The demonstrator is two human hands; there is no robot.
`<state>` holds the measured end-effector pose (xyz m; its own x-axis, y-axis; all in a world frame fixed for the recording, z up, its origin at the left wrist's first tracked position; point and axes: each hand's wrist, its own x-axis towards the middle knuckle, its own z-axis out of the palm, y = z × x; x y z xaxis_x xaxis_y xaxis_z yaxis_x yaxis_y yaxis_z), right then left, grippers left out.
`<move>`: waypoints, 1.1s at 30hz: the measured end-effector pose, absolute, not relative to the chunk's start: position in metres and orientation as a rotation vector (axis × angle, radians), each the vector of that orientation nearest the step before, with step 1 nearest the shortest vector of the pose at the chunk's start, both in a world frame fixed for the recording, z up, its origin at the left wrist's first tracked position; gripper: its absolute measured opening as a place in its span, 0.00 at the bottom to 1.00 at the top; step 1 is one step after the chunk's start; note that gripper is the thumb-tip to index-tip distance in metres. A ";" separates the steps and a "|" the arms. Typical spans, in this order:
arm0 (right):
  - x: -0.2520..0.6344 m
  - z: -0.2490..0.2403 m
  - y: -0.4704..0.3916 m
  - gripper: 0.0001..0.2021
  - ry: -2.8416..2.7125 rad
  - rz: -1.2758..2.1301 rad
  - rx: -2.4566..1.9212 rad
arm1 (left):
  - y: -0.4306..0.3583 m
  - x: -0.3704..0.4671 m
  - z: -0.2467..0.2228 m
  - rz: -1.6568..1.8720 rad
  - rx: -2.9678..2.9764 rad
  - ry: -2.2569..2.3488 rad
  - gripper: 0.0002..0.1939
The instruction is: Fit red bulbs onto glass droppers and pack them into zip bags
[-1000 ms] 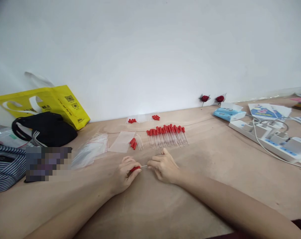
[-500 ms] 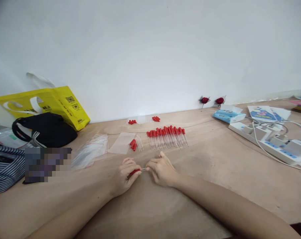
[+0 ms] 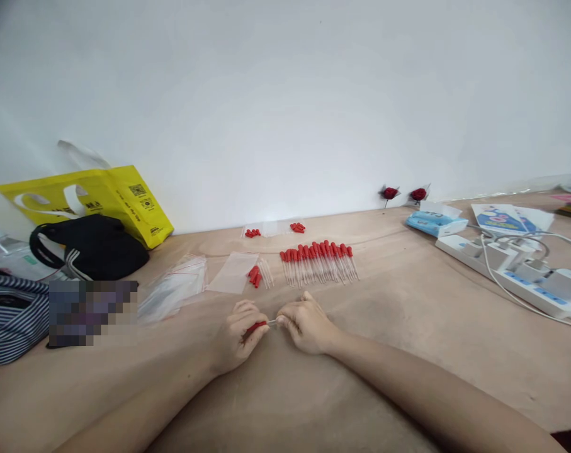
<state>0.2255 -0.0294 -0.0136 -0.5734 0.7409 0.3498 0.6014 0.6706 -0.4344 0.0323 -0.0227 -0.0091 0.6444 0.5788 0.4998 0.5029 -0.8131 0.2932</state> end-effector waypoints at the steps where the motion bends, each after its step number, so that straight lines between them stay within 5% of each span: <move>1: 0.226 -0.011 -0.029 0.13 -2.388 0.353 -1.039 | -0.022 0.032 -0.009 0.906 2.725 0.926 0.11; 11: 0.241 0.002 -0.029 0.09 -2.513 0.175 -1.014 | -0.015 0.026 -0.005 0.892 2.681 1.067 0.07; 16: 0.238 -0.012 -0.013 0.12 -2.168 0.253 -1.248 | -0.006 0.014 -0.010 1.110 2.505 1.463 0.24; 24: 0.199 -0.003 0.040 0.11 -1.950 0.132 -1.655 | 0.002 0.009 -0.012 0.844 2.410 1.572 0.07; 33: 0.176 -0.012 0.060 0.09 -2.063 -0.016 -1.773 | -0.001 0.011 -0.012 0.797 2.469 1.535 0.03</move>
<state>0.1765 0.0599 -0.0118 -0.1001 0.9430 0.3174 0.9477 0.1875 -0.2582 0.0109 -0.0011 -0.0115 0.3440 0.8644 0.3666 0.7974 -0.4751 0.3720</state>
